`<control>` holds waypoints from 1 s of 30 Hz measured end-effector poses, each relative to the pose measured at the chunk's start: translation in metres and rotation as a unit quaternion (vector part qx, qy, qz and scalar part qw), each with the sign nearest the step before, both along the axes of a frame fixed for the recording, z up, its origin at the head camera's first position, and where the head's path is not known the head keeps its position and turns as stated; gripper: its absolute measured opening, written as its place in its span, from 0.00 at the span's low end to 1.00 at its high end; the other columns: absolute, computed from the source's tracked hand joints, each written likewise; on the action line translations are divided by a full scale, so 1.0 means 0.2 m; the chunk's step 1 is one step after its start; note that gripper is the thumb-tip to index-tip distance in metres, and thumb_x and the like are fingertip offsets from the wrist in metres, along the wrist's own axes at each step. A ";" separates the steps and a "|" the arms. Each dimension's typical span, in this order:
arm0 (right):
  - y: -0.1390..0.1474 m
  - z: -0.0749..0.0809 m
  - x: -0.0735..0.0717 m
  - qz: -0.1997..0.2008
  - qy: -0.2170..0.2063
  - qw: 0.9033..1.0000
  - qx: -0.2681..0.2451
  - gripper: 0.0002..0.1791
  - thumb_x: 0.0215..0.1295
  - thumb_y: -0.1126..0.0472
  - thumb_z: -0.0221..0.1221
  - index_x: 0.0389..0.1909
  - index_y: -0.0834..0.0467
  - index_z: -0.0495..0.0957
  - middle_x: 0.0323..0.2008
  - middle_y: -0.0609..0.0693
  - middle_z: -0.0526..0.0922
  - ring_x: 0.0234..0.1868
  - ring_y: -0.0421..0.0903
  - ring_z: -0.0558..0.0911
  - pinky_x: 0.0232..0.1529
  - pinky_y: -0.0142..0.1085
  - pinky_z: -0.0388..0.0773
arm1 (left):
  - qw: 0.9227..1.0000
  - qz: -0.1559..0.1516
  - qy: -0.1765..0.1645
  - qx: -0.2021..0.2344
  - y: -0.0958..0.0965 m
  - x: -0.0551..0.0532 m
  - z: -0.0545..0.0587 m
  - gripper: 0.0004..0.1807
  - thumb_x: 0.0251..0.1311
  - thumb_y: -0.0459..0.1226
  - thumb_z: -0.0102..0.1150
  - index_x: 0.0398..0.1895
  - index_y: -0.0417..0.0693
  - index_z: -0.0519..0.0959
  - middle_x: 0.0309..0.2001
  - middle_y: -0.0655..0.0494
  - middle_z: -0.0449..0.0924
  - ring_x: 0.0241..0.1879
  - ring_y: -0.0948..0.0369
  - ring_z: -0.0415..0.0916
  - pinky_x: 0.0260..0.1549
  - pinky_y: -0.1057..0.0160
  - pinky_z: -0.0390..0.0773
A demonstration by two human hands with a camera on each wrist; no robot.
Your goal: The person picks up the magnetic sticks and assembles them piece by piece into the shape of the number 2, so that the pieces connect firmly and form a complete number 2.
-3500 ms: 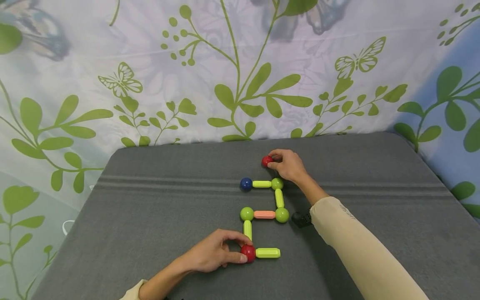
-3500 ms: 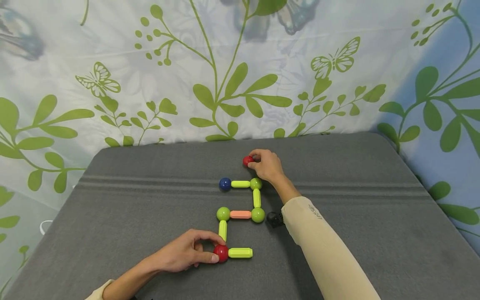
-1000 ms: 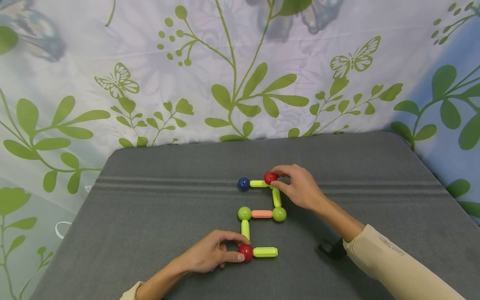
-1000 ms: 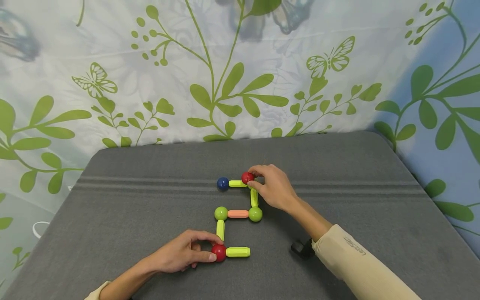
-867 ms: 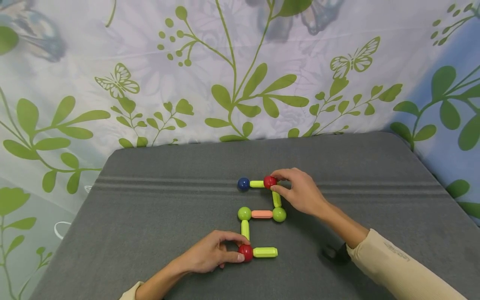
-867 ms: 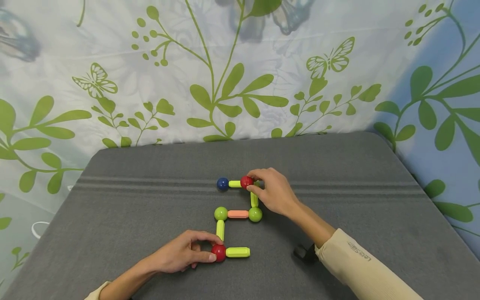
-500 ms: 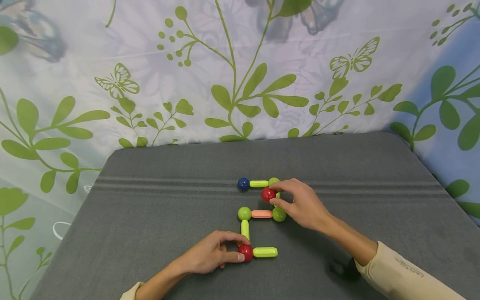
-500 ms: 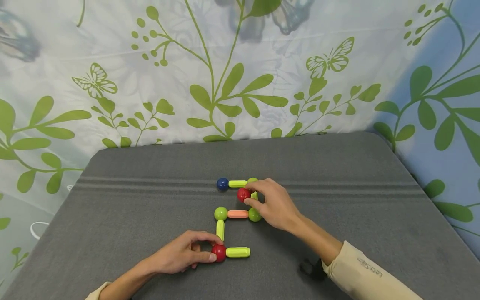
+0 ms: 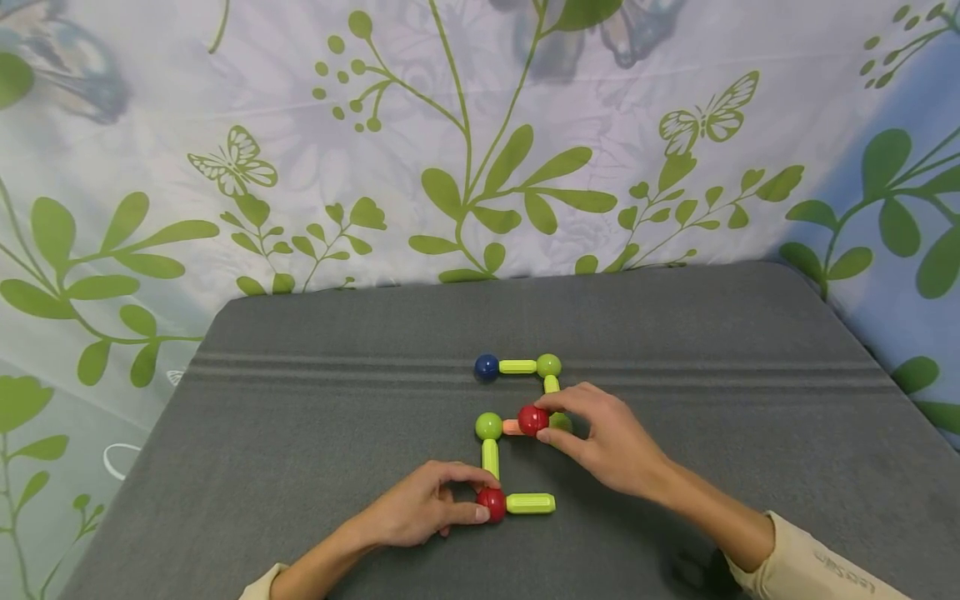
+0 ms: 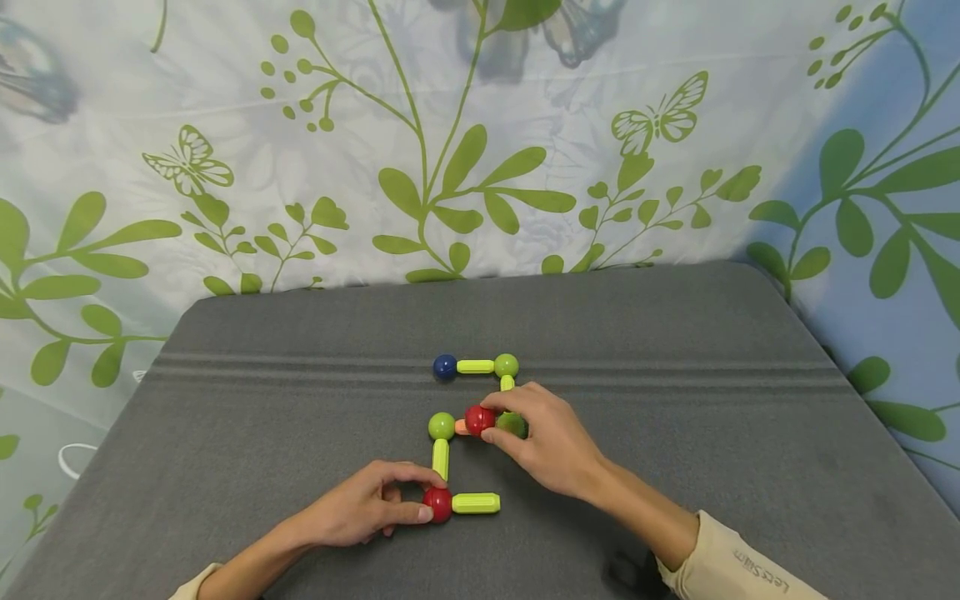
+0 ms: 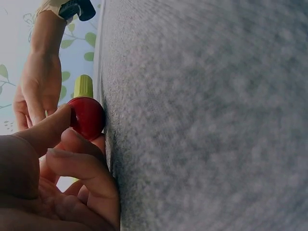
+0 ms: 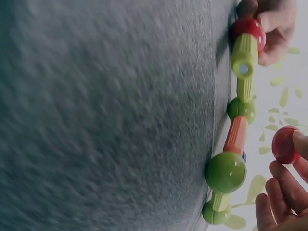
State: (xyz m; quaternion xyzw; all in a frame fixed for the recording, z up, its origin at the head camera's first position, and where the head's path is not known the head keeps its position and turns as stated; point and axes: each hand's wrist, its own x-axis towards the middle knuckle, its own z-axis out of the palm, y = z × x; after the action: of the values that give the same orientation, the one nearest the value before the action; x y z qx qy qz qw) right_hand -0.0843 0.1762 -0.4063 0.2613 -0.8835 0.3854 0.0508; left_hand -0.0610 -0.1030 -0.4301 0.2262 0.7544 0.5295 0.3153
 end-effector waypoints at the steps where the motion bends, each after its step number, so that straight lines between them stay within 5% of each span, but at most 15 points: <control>1: 0.00 0.00 0.01 0.003 0.000 1.000 0.000 0.17 0.59 0.58 0.71 0.49 0.51 0.83 0.42 0.37 0.81 0.45 0.43 0.79 0.44 0.46 0.78 | 1.000 0.000 0.000 -0.001 0.00 0.00 0.00 0.14 0.64 0.37 0.64 0.52 0.50 0.82 0.42 0.59 0.79 0.14 0.66 0.65 0.15 0.71 0.65; 11: 0.06 -0.03 0.11 0.020 0.013 1.000 0.009 0.18 0.57 0.58 0.72 0.49 0.48 0.82 0.43 0.33 0.81 0.44 0.38 0.78 0.42 0.40 0.79 | 1.000 -0.003 0.000 -0.010 0.00 -0.01 -0.01 0.14 0.65 0.39 0.64 0.53 0.51 0.82 0.42 0.61 0.80 0.15 0.67 0.66 0.15 0.72 0.66; 30: 0.18 -0.08 0.22 0.074 -0.042 0.994 0.071 0.13 0.63 0.50 0.67 0.47 0.45 0.82 0.41 0.31 0.78 0.42 0.34 0.77 0.40 0.36 0.78 | 1.000 0.008 0.004 -0.015 0.01 0.00 -0.01 0.14 0.63 0.41 0.66 0.51 0.54 0.83 0.42 0.61 0.79 0.15 0.68 0.65 0.15 0.72 0.66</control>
State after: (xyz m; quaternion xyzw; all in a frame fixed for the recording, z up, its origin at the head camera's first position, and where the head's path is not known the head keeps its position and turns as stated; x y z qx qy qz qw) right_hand -0.0397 0.2121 -0.4221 0.3127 -0.8881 0.3352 -0.0338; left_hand -0.0609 -0.1010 -0.4315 0.2172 0.7653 0.5200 0.3111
